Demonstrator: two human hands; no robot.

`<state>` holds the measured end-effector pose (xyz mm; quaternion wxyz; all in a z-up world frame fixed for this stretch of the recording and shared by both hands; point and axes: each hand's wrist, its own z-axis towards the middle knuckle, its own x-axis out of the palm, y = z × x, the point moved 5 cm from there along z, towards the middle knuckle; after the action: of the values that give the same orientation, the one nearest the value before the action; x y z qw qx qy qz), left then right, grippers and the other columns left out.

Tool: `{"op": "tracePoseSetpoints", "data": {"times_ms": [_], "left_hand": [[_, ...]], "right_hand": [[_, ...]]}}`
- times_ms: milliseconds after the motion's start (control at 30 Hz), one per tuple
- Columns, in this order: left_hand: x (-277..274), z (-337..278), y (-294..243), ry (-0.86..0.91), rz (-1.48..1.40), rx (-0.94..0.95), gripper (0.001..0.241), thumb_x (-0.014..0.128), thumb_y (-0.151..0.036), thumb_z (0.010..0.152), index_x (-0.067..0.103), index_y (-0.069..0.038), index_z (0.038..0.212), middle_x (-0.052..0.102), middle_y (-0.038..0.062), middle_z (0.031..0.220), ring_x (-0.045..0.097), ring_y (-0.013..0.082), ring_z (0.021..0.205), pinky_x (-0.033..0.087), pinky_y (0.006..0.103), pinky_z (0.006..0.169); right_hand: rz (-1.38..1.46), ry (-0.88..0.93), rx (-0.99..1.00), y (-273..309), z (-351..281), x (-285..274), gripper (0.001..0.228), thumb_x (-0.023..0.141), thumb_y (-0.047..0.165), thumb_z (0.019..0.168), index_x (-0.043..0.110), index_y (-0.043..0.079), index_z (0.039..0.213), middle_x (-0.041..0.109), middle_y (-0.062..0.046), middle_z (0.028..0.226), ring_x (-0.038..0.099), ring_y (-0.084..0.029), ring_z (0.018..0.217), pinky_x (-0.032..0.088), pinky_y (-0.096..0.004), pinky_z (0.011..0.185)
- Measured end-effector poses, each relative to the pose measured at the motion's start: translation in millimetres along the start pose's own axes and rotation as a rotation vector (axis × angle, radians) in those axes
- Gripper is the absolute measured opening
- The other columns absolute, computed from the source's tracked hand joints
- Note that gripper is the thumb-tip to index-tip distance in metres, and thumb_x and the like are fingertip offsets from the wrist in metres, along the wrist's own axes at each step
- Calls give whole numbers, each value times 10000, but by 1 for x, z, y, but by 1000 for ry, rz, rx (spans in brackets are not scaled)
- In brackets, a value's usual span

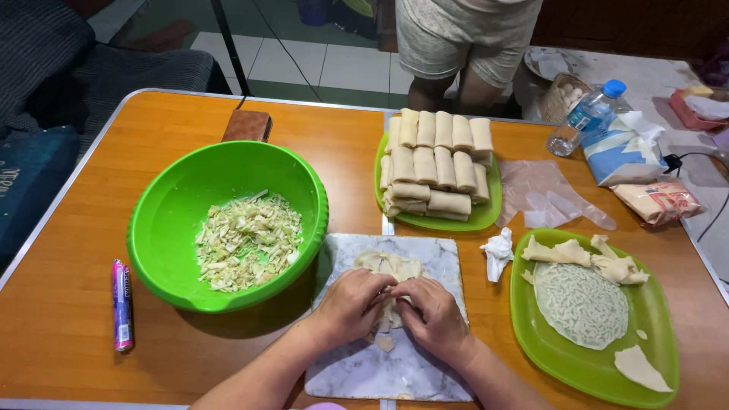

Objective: Preparing spring rolls by wrapping cabbage filling into pastry sheets.

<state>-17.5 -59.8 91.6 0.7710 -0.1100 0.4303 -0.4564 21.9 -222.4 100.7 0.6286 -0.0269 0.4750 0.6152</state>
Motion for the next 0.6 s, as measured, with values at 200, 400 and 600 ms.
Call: {"op": "tracePoseSetpoints", "data": {"times_ms": [200, 400, 600], "left_hand": [[1, 0, 0, -3, -5, 13, 363, 691, -13, 774, 629, -62, 1129, 688, 136, 910, 647, 364, 843, 495, 463, 758], [2, -2, 4, -20, -35, -48, 360, 684, -18, 828, 620, -64, 1179, 704, 153, 925, 662, 380, 865, 513, 467, 777], [26, -19, 37, -3, -185, -243, 433, 672, -71, 927, 566, -79, 1347, 704, 171, 890, 707, 328, 778, 568, 420, 715]], "right_hand": [[-13, -26, -28, 0, 1, -2, 277, 734, -23, 773, 646, 63, 1021, 718, -103, 979, 691, -330, 906, 540, -415, 826], [-42, 2, -26, 7, 6, -3, 276, 733, -12, 780, 643, 57, 1031, 706, -121, 1005, 677, -348, 945, 533, -423, 837], [-54, -59, 57, -24, -9, 4, 276, 682, -25, 809, 669, 67, 1068, 692, -143, 1032, 677, -350, 986, 548, -430, 861]]}}
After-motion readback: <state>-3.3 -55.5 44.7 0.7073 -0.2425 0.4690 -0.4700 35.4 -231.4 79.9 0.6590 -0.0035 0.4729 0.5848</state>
